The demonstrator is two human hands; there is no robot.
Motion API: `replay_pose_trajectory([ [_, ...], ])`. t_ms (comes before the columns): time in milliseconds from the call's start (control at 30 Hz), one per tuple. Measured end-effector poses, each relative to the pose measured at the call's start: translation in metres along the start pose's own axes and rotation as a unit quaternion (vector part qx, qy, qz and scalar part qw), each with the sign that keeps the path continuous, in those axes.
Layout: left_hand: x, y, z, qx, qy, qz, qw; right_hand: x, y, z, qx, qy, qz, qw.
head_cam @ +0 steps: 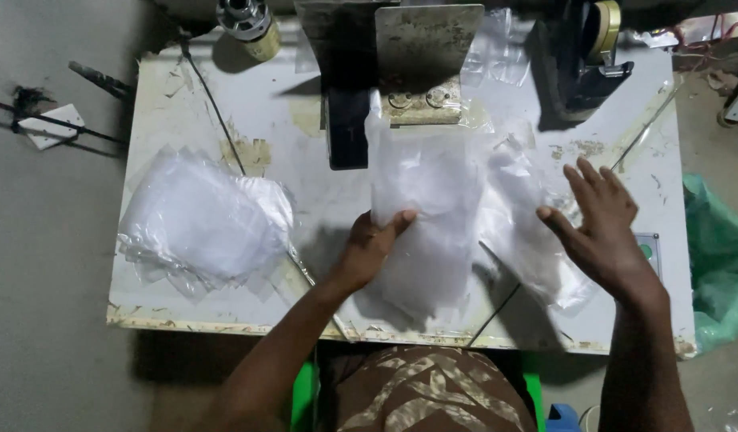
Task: Folding individual plastic bags and placing them into a larger collection bag at a manual workstation.
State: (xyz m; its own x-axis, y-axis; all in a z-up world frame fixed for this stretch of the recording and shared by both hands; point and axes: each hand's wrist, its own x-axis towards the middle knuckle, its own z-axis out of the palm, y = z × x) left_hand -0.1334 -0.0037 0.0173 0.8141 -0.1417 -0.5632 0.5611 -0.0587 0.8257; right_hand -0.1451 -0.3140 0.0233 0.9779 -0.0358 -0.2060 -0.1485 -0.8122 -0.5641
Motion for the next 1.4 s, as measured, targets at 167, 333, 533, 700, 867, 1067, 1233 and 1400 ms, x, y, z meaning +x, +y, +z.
replay_pose_trajectory([
  [167, -0.003, -0.016, 0.029, 0.019, 0.005, 0.070, 0.997, -0.024, -0.033, 0.032, 0.230, 0.013, -0.042, 0.972],
  [333, -0.007, -0.024, 0.047, -0.046, -0.010, 0.138, 0.989, -0.021, -0.057, 0.083, 0.437, -0.069, 0.065, 0.894],
  [533, 0.014, -0.060, 0.013, 0.219, 0.289, 0.599, 0.714, -0.010, 0.047, 0.134, 0.404, -0.022, 0.148, 0.903],
  [700, -0.019, -0.049, 0.040, 0.039, -0.025, 0.188, 0.981, -0.033, -0.055, 0.072, 0.444, -0.035, 0.103, 0.889],
  [867, -0.036, -0.048, 0.023, -0.126, -0.068, 0.099, 0.985, -0.058, -0.025, 0.087, 0.464, -0.019, 0.001, 0.886],
  [1067, -0.095, -0.098, -0.010, 0.341, -0.029, 0.436, 0.832, -0.114, 0.036, 0.159, 0.366, -0.174, -0.280, 0.870],
  [1233, -0.099, -0.188, -0.033, 0.148, -0.234, 0.280, 0.919, -0.147, -0.010, 0.119, 0.411, -0.336, 0.223, 0.817],
  [1400, -0.117, -0.162, -0.011, 0.011, -0.102, 0.007, 0.995, -0.132, -0.030, 0.081, 0.347, -0.191, 0.095, 0.913],
])
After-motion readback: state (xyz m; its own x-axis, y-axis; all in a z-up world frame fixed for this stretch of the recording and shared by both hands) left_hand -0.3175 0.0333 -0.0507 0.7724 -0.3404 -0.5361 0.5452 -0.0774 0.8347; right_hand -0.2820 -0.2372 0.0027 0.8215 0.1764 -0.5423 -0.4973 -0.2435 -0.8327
